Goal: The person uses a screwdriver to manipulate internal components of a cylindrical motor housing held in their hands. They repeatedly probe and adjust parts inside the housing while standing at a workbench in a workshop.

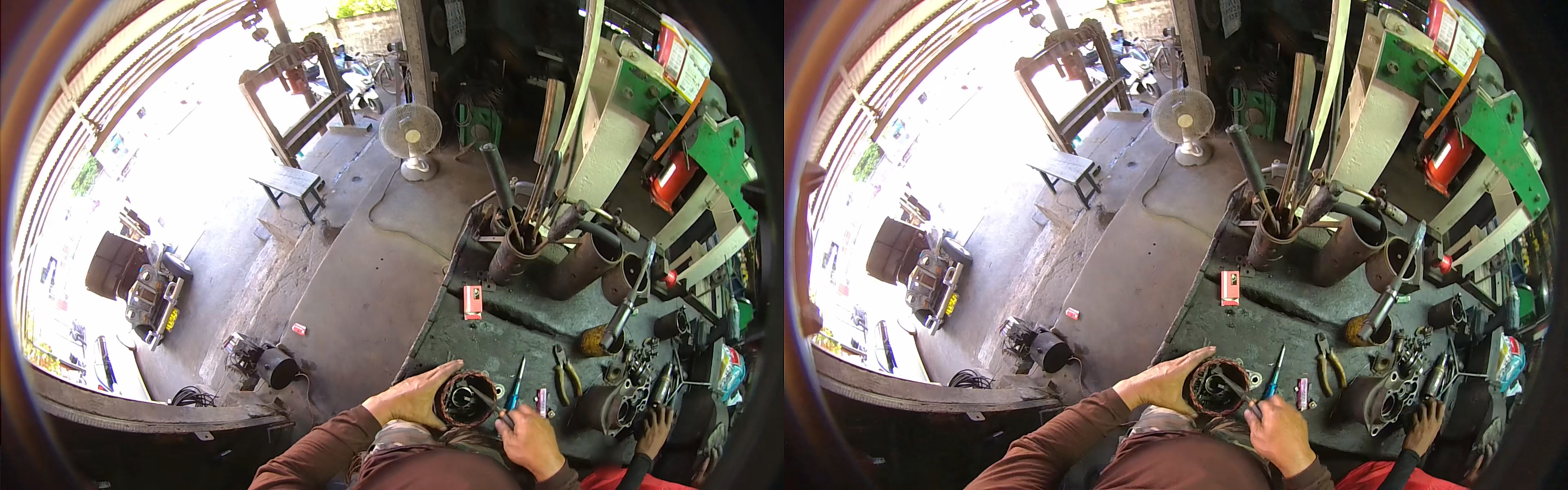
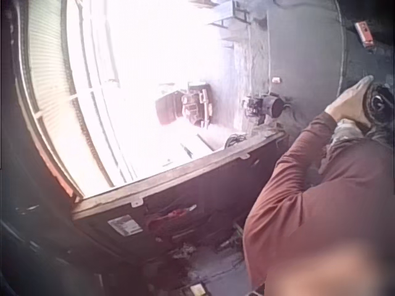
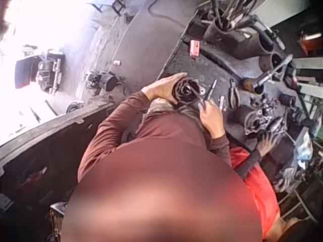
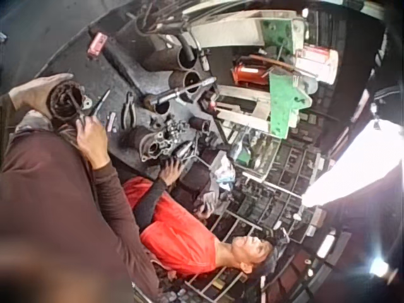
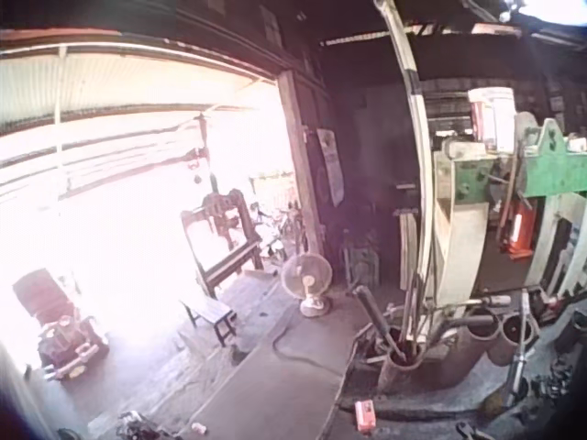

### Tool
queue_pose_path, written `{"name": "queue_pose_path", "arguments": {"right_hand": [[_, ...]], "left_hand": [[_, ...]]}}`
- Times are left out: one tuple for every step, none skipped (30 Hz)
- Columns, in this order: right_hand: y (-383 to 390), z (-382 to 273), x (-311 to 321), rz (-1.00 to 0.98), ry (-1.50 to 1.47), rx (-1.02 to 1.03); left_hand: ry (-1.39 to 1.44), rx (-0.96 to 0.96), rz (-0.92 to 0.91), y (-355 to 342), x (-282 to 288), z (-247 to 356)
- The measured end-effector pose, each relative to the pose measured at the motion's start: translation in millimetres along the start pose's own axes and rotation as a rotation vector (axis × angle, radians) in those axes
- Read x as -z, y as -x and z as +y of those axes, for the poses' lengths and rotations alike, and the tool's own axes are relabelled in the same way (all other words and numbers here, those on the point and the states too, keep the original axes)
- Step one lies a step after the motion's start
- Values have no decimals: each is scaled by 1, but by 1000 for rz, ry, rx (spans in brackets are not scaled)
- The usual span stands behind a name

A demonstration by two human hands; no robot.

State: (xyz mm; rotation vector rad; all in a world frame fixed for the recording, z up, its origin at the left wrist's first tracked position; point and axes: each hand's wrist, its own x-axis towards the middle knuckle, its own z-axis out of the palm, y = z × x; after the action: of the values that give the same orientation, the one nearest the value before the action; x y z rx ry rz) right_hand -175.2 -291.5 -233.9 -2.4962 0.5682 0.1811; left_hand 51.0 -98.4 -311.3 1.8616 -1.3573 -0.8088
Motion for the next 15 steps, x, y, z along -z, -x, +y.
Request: {"name": "queue_pose_path", "arguments": {"right_hand": [[5,7,-5,-23,-101,-32],[10,13,-11,-59,-197,-88],[15,17,-17,-55,-224,-89],[18,21,-22,-53,-236,-74],[19,23,-27,-57,-250,-73],[19,22,-31,-28,-272,-44],[21,19,-33,17,-259,-18],[21,14,-36,13,-219,-82],[20,7,-38,51,-194,-98],[20,-1,-40,100,-176,-102],[17,-9,-42,112,-162,-148],[15,-18,-44,128,-160,-186],[17,-29,-48,111,-149,-264],[18,-39,-52,165,-161,-263],[16,-47,-56,202,-160,-304]], "left_hand": [[24,-27,20,0,-2,-2],[35,-28,22,0,-4,-5],[41,-24,21,0,-7,-8],[84,-4,-4,-1,-11,-11],[118,22,-31,-2,-12,-16],[162,19,-39,-4,-11,-21],[124,-3,-7,-5,-13,-23],[112,-36,3,-4,-14,-25],[106,-75,20,-6,-13,-27],[104,-92,31,-6,-13,-28],[128,-90,41,-6,-13,-27],[124,-76,54,-3,-14,-25],[118,-111,84,-3,-13,-25],[100,-73,56,-2,-14,-24],[145,-164,70,-3,-9,-28]]}}
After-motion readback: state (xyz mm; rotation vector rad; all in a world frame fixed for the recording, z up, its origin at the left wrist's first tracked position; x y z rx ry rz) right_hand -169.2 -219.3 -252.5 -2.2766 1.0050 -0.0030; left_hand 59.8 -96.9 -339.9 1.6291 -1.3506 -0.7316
